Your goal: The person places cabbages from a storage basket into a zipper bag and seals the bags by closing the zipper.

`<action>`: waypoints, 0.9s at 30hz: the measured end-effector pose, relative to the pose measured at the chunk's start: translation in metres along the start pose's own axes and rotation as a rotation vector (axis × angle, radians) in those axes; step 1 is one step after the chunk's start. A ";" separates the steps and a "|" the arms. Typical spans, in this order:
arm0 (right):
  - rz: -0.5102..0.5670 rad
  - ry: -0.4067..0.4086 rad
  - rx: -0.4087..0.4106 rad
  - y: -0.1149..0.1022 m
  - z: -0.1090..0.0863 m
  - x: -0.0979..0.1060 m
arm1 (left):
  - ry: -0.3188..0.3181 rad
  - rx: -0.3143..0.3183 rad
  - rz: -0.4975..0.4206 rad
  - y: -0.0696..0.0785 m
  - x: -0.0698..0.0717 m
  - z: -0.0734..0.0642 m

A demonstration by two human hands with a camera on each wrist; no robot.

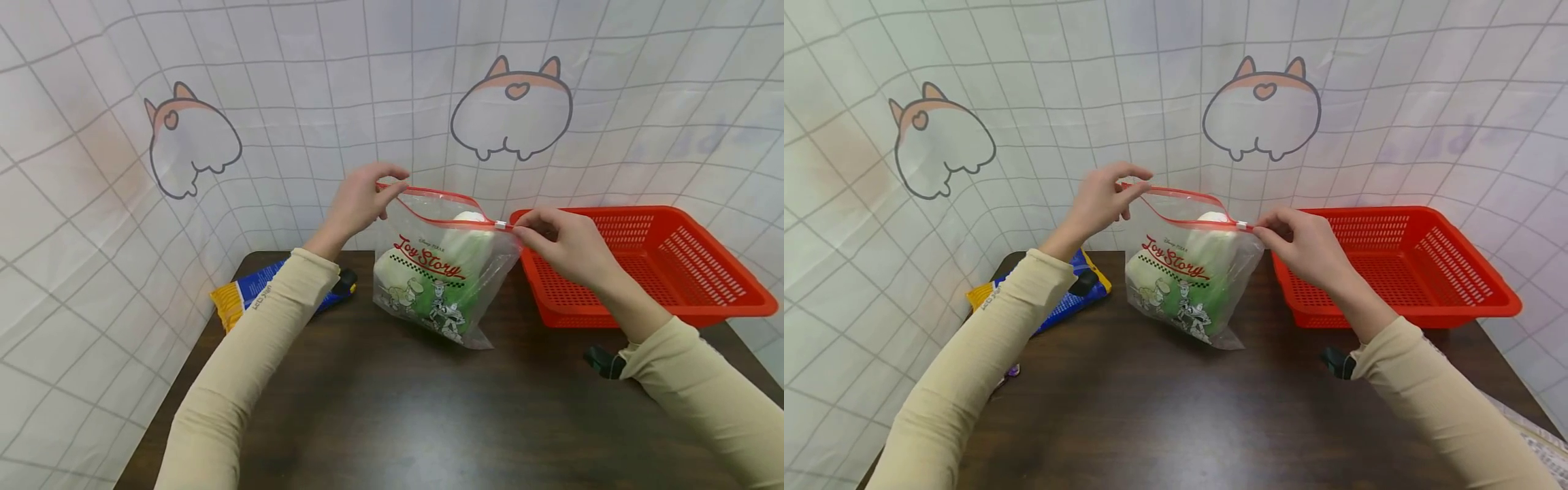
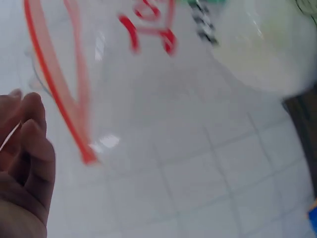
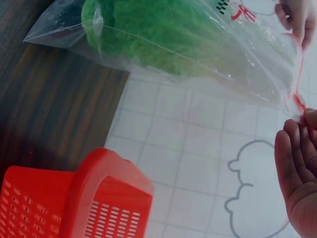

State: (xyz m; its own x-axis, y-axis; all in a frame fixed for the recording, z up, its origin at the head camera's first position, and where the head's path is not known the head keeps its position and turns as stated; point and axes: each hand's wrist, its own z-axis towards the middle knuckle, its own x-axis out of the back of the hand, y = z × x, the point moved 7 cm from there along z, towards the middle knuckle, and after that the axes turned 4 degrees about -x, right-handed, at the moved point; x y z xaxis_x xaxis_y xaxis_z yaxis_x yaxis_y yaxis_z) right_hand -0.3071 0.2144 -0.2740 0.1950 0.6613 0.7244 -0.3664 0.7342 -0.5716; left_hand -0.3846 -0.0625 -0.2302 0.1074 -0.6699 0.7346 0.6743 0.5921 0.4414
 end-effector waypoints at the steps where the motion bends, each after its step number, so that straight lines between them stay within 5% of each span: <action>1: 0.001 -0.003 -0.001 0.000 0.000 0.000 | 0.031 0.014 -0.008 -0.007 0.003 -0.001; 5: 0.004 -0.018 -0.013 0.003 0.001 -0.001 | 0.081 0.077 -0.060 -0.035 0.011 -0.006; 13: 0.017 -0.030 -0.040 0.007 0.001 0.001 | -0.042 0.207 -0.219 -0.065 -0.001 -0.012; 20: 0.028 -0.040 -0.048 0.013 0.002 0.001 | -0.082 0.232 -0.336 -0.070 -0.005 -0.015; 27: 0.031 -0.119 -0.107 0.032 0.006 0.005 | -0.139 0.196 -0.317 -0.063 -0.003 -0.017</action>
State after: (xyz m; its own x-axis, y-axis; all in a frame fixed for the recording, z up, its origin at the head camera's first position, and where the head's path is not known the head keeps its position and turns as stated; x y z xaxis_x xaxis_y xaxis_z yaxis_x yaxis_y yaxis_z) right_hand -0.3232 0.2401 -0.2865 0.0734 0.6657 0.7426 -0.2705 0.7300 -0.6277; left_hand -0.4152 -0.1053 -0.2687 -0.1924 -0.7742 0.6030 0.5048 0.4488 0.7374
